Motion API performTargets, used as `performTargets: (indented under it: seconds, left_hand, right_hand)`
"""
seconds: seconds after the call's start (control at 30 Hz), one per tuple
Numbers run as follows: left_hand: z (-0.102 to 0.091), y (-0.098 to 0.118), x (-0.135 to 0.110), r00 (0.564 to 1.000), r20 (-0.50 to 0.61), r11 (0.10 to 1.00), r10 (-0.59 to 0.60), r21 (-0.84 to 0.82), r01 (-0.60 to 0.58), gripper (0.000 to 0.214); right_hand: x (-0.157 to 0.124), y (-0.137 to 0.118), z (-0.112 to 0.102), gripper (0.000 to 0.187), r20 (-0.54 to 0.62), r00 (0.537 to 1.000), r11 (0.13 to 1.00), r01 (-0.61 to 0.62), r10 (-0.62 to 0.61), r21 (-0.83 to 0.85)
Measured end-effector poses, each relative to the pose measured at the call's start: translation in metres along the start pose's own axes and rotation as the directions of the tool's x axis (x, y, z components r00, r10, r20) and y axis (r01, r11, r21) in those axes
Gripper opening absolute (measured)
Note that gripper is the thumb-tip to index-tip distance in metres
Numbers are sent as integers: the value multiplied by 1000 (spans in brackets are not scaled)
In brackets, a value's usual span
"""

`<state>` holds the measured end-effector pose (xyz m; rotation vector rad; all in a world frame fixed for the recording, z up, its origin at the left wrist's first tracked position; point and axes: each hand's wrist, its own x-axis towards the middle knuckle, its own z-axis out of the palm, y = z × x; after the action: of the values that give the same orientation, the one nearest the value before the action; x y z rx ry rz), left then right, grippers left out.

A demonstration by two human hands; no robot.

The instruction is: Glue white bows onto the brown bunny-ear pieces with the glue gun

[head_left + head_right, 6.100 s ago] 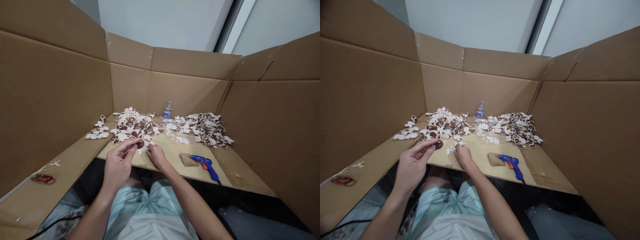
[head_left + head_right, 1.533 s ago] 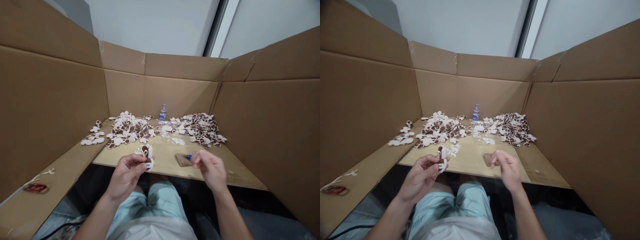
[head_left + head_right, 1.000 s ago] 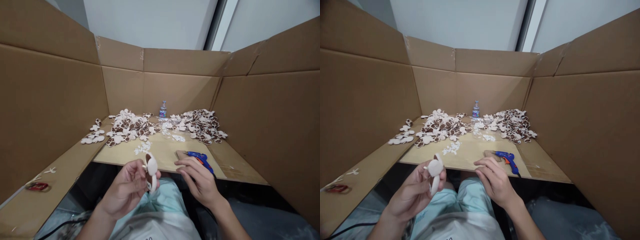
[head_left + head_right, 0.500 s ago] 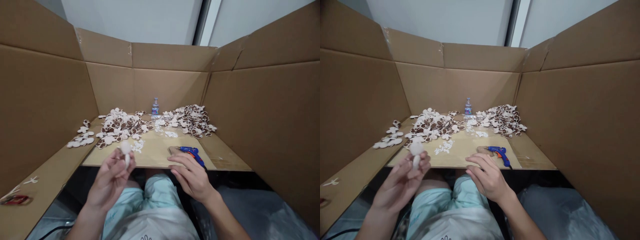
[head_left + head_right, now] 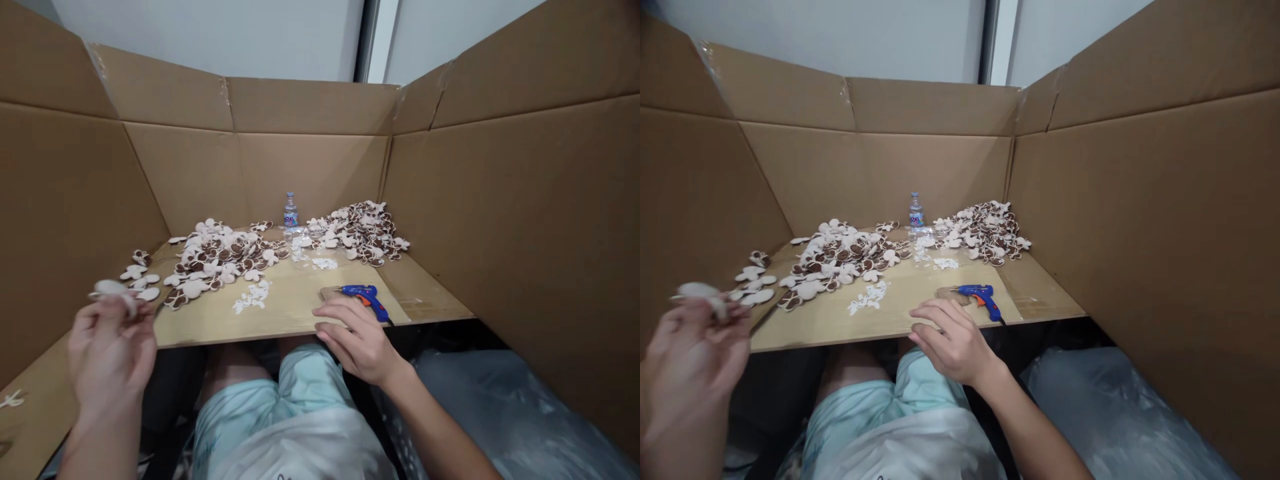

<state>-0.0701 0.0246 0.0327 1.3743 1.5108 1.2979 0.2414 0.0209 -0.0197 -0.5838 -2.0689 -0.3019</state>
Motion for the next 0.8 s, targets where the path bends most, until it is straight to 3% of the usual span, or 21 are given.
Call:
performTargets:
  seconds: [0.07, 0.13, 0.2, 0.27, 0.33, 0.4, 0.47, 0.5, 0.57, 0.6, 0.67, 0.73, 0.8]
  left_hand:
    - [-1, -5, -1, 1000, 18, 991, 17, 131, -19, 47]
    - [-2, -9, 0, 987, 158, 961, -9, 276, -35, 39]
    - [2, -9, 6, 914, 392, 893, -103, 441, -89, 26]
    - [16, -1, 18, 813, 562, 799, -154, 555, -233, 16]
    - [41, 18, 36, 788, 615, 719, -28, 560, -412, 14]
    - [70, 44, 54, 804, 578, 722, 143, 494, -484, 15]
    - [96, 69, 64, 752, 488, 684, 443, 359, -636, 32]
    - [106, 78, 64, 720, 466, 671, 513, 306, -676, 35]
    - [120, 83, 53, 603, 536, 612, 591, 190, -768, 38]
    - [126, 80, 44, 509, 616, 570, 601, 117, -813, 41]
    - [138, 65, 24, 274, 764, 482, 584, -55, -874, 55]
    - [153, 45, 6, 98, 825, 390, 557, -155, -908, 58]
    - [166, 30, -2, 39, 821, 262, 569, -137, -955, 38]
  right_hand:
    - [0, 2, 2, 10, -15, 1000, 1000, 4, -5, -12]
    - [0, 5, 4, 8, -32, 999, 999, 20, -21, -25]
    - [0, 6, 6, 8, -33, 999, 999, 35, -37, -34]
    - [-2, 7, 8, 7, -15, 999, 999, 45, -46, -30]
    - [-3, 6, 10, 7, 9, 998, 998, 56, -56, -16]
    - [-3, 6, 12, 7, 29, 998, 998, 63, -63, -9]
    - [-4, 7, 13, 8, 47, 997, 998, 56, -56, -8]
    - [-4, 8, 14, 8, 58, 997, 999, 50, -49, -8]
    - [-7, 12, 18, 9, 80, 996, 999, 37, -36, -6]
    - [-9, 15, 20, 9, 89, 995, 999, 35, -34, -6]
    - [-17, 21, 26, 14, 97, 993, 998, 63, -60, -25]
    - [-28, 26, 34, 24, 132, 990, 994, 67, -56, -81]
    - [-38, 30, 41, 35, 200, 979, 988, -9, 40, -154]
